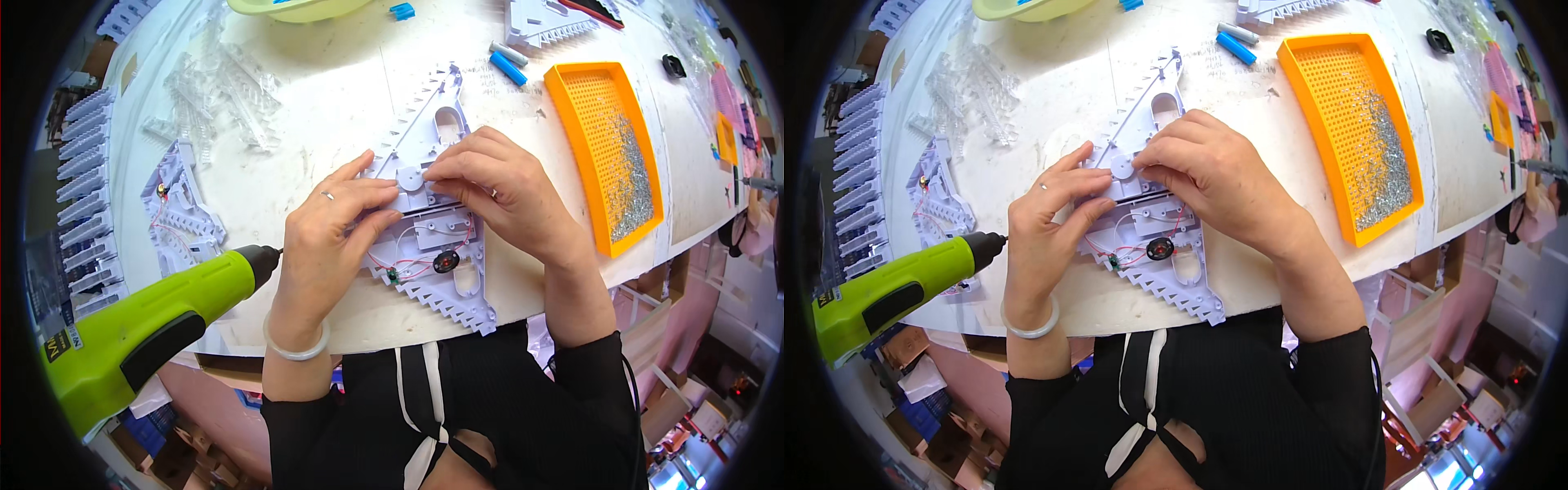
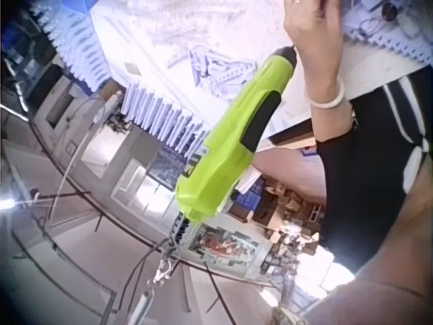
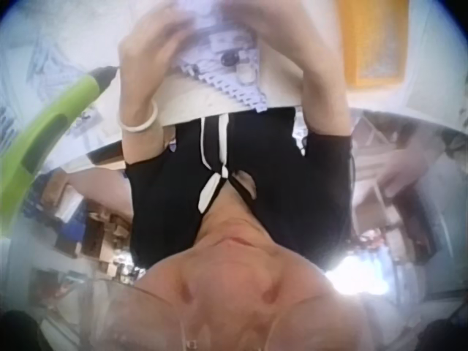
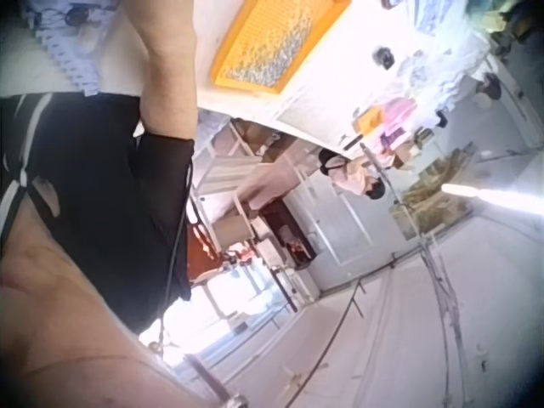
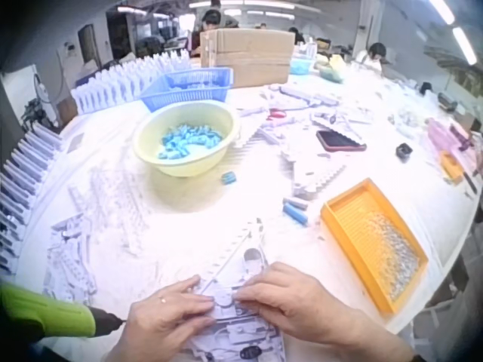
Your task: The person assembles a toy gun by joining plastic toy parts and internal electrical parts, including a speaker unit and wires, with screws. An electric screwdriver is used to secure the components.
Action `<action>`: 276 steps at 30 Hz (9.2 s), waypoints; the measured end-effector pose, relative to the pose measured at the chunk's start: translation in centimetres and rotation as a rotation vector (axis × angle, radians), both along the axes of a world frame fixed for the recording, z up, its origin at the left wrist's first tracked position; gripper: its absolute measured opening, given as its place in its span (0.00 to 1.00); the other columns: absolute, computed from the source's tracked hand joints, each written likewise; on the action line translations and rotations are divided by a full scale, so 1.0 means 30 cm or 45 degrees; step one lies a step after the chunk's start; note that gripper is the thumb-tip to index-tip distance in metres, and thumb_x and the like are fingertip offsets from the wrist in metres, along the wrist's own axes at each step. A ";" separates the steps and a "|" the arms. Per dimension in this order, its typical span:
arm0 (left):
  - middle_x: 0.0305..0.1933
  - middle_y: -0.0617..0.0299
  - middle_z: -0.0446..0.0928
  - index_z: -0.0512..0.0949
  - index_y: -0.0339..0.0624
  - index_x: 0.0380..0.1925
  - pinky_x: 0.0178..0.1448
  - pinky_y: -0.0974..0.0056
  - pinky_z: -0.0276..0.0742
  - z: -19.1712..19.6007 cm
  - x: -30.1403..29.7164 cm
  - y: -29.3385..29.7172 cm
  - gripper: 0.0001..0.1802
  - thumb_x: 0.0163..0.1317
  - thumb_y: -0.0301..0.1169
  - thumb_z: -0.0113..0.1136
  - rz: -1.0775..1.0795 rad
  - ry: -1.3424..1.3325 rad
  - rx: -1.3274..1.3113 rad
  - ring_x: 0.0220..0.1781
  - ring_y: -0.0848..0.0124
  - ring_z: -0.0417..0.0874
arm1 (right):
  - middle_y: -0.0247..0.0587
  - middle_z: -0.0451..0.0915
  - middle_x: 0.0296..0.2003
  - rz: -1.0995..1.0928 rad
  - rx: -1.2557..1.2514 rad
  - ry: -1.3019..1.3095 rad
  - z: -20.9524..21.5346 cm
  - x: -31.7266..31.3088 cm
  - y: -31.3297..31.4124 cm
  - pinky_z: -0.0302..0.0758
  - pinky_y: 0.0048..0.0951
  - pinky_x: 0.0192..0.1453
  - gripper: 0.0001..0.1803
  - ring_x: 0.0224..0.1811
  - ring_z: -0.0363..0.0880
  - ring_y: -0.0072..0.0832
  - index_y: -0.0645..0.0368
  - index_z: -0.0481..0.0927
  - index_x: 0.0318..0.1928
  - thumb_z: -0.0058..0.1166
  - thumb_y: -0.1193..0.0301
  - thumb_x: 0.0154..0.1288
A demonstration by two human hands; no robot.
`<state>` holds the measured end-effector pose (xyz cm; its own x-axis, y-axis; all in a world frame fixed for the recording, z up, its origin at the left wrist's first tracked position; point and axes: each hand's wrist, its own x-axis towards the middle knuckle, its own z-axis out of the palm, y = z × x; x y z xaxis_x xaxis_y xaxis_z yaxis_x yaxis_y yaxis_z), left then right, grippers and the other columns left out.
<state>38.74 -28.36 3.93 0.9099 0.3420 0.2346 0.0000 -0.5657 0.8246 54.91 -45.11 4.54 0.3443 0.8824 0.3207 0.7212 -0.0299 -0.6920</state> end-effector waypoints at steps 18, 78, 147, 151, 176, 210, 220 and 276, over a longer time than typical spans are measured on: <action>0.49 0.47 0.84 0.84 0.30 0.42 0.62 0.58 0.76 0.052 -0.022 -0.002 0.09 0.60 0.18 0.66 -0.121 0.105 0.172 0.59 0.55 0.82 | 0.27 0.78 0.33 -0.221 0.244 -0.135 -0.144 -0.094 0.082 0.66 0.36 0.46 0.07 0.44 0.71 0.33 0.48 0.79 0.29 0.63 0.63 0.53; 0.53 0.53 0.77 0.75 0.37 0.59 0.55 0.67 0.73 -0.044 -0.031 0.020 0.27 0.58 0.21 0.66 0.254 0.331 -0.294 0.51 0.68 0.76 | 0.46 0.80 0.40 -0.628 0.320 -0.012 -0.133 0.007 0.037 0.75 0.44 0.50 0.16 0.45 0.78 0.47 0.58 0.80 0.42 0.64 0.61 0.59; 0.58 0.49 0.76 0.61 0.34 0.67 0.65 0.59 0.75 -0.070 -0.010 -0.027 0.32 0.65 0.20 0.61 0.197 -0.073 -0.886 0.56 0.64 0.80 | 0.59 0.77 0.48 -0.299 0.112 0.716 -0.118 -0.067 0.068 0.77 0.39 0.54 0.43 0.53 0.79 0.49 0.67 0.64 0.58 0.76 0.68 0.45; 0.52 0.46 0.78 0.70 0.29 0.54 0.55 0.58 0.85 -0.022 0.007 -0.056 0.20 0.63 0.14 0.61 0.135 -0.084 -0.905 0.50 0.60 0.83 | 0.59 0.77 0.47 -0.282 0.119 0.751 -0.123 -0.067 0.075 0.76 0.39 0.54 0.43 0.53 0.79 0.49 0.68 0.64 0.58 0.76 0.68 0.45; 0.54 0.42 0.77 0.67 0.30 0.56 0.55 0.53 0.87 -0.047 0.003 -0.037 0.22 0.63 0.14 0.60 0.115 -0.051 -0.831 0.50 0.55 0.84 | 0.58 0.78 0.45 -0.301 0.059 0.768 -0.120 -0.058 0.078 0.76 0.39 0.54 0.41 0.52 0.78 0.50 0.66 0.65 0.55 0.76 0.67 0.43; 0.48 0.57 0.81 0.71 0.33 0.58 0.53 0.67 0.81 0.001 0.030 -0.031 0.28 0.57 0.18 0.68 0.227 0.052 -1.179 0.46 0.71 0.84 | 0.44 0.83 0.45 -0.258 -0.121 0.672 -0.033 -0.007 0.007 0.79 0.28 0.50 0.33 0.45 0.81 0.26 0.67 0.74 0.58 0.73 0.64 0.57; 0.50 0.55 0.82 0.71 0.34 0.57 0.54 0.64 0.85 0.003 0.014 0.002 0.24 0.61 0.21 0.66 0.155 0.046 -1.402 0.47 0.68 0.85 | 0.47 0.79 0.40 -1.280 -0.292 -0.507 0.056 0.079 -0.220 0.74 0.41 0.53 0.15 0.47 0.77 0.44 0.63 0.83 0.46 0.65 0.67 0.63; 0.53 0.50 0.80 0.67 0.31 0.60 0.59 0.60 0.85 0.006 0.014 -0.012 0.24 0.65 0.21 0.61 0.178 0.015 -1.351 0.51 0.61 0.86 | 0.42 0.78 0.34 0.029 0.604 0.699 0.432 0.002 -0.295 0.75 0.26 0.41 0.29 0.36 0.77 0.25 0.67 0.78 0.49 0.72 0.67 0.48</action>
<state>39.17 -28.72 4.10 0.8470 0.4677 -0.2525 0.0203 0.4462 0.8947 54.98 -53.97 17.49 0.5488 0.7000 0.4569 0.2631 0.3742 -0.8893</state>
